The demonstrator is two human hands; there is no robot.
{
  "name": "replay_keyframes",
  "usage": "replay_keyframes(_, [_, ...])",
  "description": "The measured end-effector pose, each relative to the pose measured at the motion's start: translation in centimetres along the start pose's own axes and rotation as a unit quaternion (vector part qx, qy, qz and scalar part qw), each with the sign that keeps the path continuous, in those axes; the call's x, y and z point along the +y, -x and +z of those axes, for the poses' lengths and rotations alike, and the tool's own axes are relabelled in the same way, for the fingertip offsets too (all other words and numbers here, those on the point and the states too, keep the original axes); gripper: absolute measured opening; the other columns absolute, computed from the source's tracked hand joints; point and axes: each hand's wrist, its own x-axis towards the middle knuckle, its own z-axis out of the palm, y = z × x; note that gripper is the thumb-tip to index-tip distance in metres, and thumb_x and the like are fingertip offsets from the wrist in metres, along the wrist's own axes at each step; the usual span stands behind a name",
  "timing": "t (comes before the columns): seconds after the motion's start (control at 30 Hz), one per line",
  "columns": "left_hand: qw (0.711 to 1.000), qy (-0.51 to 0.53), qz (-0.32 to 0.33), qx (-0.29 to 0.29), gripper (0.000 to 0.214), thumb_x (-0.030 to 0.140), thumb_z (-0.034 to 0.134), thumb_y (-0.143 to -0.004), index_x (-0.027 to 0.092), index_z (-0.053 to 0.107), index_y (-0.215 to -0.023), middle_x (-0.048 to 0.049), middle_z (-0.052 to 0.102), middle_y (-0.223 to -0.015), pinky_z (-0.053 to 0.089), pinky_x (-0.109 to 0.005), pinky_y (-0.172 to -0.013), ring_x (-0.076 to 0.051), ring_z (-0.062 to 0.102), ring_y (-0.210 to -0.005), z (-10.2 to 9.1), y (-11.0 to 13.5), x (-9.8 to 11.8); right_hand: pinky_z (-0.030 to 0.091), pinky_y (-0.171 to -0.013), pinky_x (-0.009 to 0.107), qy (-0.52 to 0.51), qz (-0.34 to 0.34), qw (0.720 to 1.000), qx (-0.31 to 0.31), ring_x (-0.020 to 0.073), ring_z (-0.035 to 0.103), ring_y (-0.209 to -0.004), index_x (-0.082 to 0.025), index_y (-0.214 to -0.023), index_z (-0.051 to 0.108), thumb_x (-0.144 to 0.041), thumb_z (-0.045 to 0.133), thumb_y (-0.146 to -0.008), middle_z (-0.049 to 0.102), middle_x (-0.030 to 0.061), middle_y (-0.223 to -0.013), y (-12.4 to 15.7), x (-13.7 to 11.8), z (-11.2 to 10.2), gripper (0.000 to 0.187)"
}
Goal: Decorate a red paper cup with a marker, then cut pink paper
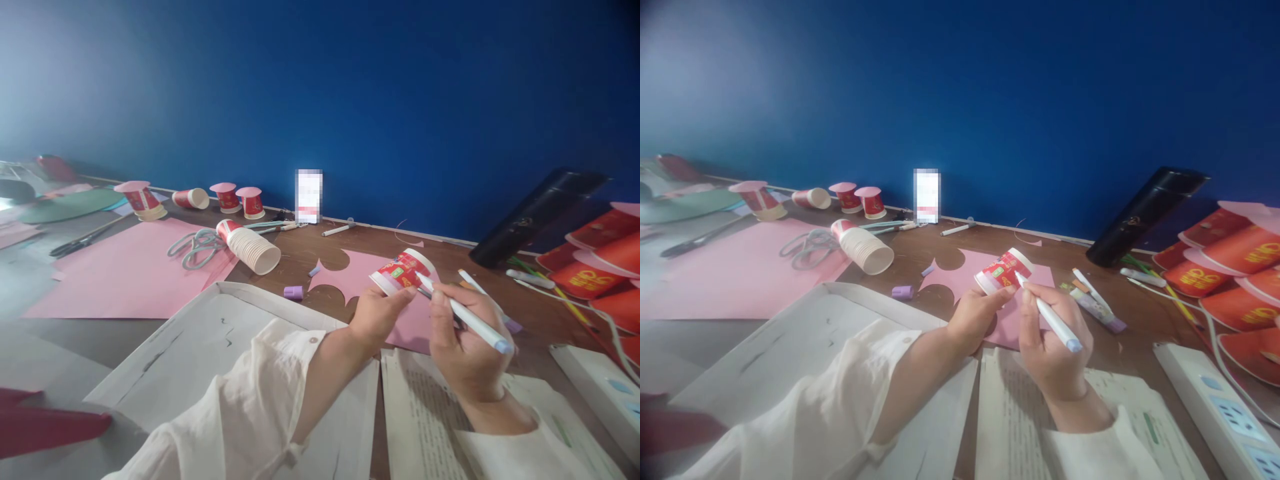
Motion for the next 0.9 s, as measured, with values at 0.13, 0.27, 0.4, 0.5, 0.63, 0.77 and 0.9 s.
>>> replay_keyframes(0.13, [1.0,0.001,-0.004,0.007,0.033,0.04,0.084,-0.066,0.016,0.076,-0.087,-0.0042,0.067,-0.08,0.043,-0.031,-0.08,-0.015,0.056,-0.075,0.07,0.17,0.22,0.055,-0.071,0.029,-0.008,-0.003,1.0,-0.004,0.0175,0.069,-0.076,-0.017,-0.094,0.068,-0.021,0.062,-0.09,0.073,0.0057,-0.084,-0.02,0.01,-0.01,0.009])
replay_keyframes(0.27, [1.0,0.001,0.001,0.007,0.031,0.039,0.083,-0.067,0.016,0.076,-0.087,-0.0045,0.068,-0.081,0.044,-0.032,-0.082,-0.016,0.057,-0.076,0.13,0.17,0.25,0.054,-0.07,0.028,-0.011,-0.008,1.0,-0.004,0.0171,0.069,-0.074,-0.018,-0.094,0.068,-0.02,0.062,-0.089,0.072,0.005,-0.083,0.0,0.04,-0.01,0.008])
replay_keyframes(0.4, [1.0,0.001,0.002,0.006,0.03,0.038,0.083,-0.067,0.016,0.076,-0.087,-0.0049,0.069,-0.083,0.044,-0.032,-0.082,-0.016,0.058,-0.078,0.13,0.14,0.24,0.055,-0.07,0.029,-0.012,-0.008,1.0,-0.004,0.018,0.069,-0.075,-0.018,-0.094,0.068,-0.02,0.062,-0.089,0.072,0.0054,-0.084,0.04,0.01,-0.05,0.008])
replay_keyframes(0.5, [1.0,0.004,0.001,0.003,0.029,0.036,0.082,-0.068,0.016,0.076,-0.088,-0.0044,0.068,-0.082,0.044,-0.031,-0.081,-0.015,0.056,-0.076,0.08,0.04,0.09,0.054,-0.07,0.028,-0.013,-0.013,1.0,-0.005,0.0175,0.069,-0.076,-0.018,-0.095,0.068,-0.02,0.062,-0.089,0.072,0.0054,-0.084,0.03,-0.06,-0.06,0.008])
replay_keyframes(0.63, [1.0,0.008,0.004,0.0,0.031,0.037,0.082,-0.067,0.015,0.076,-0.088,-0.0042,0.068,-0.081,0.043,-0.031,-0.079,-0.014,0.055,-0.074,0.01,-0.2,-0.25,0.053,-0.071,0.028,-0.028,-0.017,0.999,-0.01,0.0175,0.069,-0.077,-0.017,-0.096,0.068,-0.018,0.063,-0.088,0.073,0.0056,-0.085,0.01,-0.06,0.06,0.01])
replay_keyframes(0.77, [1.0,-0.008,-0.002,0.003,0.029,0.037,0.082,-0.068,0.015,0.076,-0.086,-0.0038,0.068,-0.079,0.043,-0.031,-0.079,-0.015,0.056,-0.074,0.1,-0.01,-0.03,0.053,-0.073,0.029,-0.041,-0.015,0.999,-0.017,0.018,0.069,-0.08,-0.017,-0.098,0.068,-0.018,0.062,-0.089,0.073,0.0063,-0.087,0.1,0.04,0.06,0.011])
replay_keyframes(0.9, [1.0,-0.011,-0.012,0.01,0.023,0.034,0.08,-0.069,0.015,0.076,-0.083,-0.0034,0.068,-0.079,0.044,-0.03,-0.079,-0.014,0.055,-0.073,0.3,0.43,0.59,0.053,-0.071,0.029,-0.034,-0.012,0.999,-0.021,0.0176,0.069,-0.077,-0.017,-0.097,0.068,-0.019,0.062,-0.089,0.072,0.0058,-0.086,0.13,0.04,0.0,0.01])
